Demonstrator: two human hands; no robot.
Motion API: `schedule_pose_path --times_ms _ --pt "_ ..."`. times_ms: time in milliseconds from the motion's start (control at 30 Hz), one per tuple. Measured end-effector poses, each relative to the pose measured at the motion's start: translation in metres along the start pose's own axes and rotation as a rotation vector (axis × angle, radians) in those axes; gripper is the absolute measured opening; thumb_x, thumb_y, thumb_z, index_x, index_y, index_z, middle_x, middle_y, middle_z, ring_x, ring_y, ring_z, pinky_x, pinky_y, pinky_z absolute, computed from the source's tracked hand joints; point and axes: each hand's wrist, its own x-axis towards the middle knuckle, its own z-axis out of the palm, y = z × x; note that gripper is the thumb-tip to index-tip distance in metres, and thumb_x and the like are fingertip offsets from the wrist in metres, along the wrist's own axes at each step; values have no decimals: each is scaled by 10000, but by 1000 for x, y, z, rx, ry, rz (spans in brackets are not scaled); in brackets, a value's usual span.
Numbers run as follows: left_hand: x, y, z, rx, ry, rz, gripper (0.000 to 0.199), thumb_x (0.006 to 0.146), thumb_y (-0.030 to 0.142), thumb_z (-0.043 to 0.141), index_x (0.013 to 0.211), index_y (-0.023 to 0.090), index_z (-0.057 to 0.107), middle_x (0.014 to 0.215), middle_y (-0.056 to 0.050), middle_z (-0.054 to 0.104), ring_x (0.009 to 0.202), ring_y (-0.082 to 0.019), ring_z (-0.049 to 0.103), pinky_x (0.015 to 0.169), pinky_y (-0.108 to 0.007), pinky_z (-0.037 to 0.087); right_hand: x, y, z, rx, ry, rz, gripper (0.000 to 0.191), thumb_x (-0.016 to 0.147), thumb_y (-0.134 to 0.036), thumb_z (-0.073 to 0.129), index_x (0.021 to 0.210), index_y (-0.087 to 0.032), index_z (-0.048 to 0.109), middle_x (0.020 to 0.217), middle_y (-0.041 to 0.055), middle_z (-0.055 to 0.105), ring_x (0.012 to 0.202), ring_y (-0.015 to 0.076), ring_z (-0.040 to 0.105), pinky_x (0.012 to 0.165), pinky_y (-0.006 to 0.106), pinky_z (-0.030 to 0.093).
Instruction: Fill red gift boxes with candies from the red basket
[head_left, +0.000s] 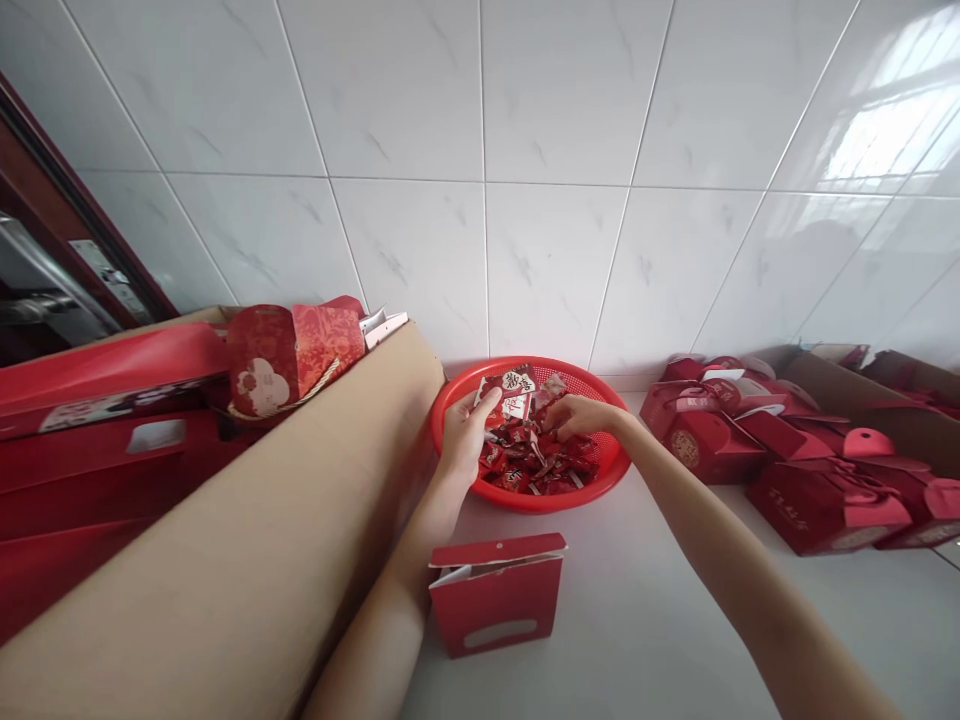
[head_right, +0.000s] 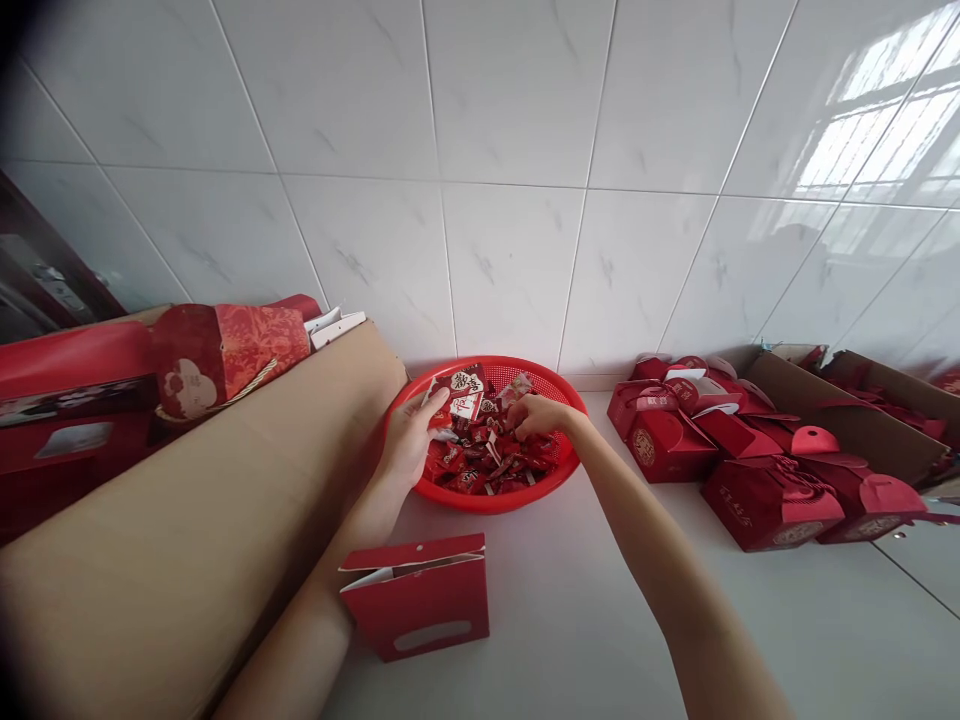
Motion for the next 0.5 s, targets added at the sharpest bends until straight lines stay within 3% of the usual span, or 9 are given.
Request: schedule_pose_path --times_ms 167,400,500 --pt "1 2 -1 -26 5 -10 361 598 474 830 716 178 660 679 0 617 584 -128 553 479 -220 433 -4 0 0 183 3 -80 183 670 -179 583 739 -157 752 727 22 704 673 159 626 615 249 505" --pt "-6 7 1 -86 61 5 319 645 447 788 811 196 682 786 7 680 655 -124 606 569 -216 453 1 11 2 117 489 62 345 753 -153 449 978 -160 711 934 70 731 808 187 657 670 255 505" --pt "-6 6 1 -76 53 16 307 658 451 775 811 202 683 769 7 684 652 -135 617 567 -226 444 5 19 4 13 520 137 361 737 -122 467 1002 -184 704 899 69 726 795 213 656 647 271 502"
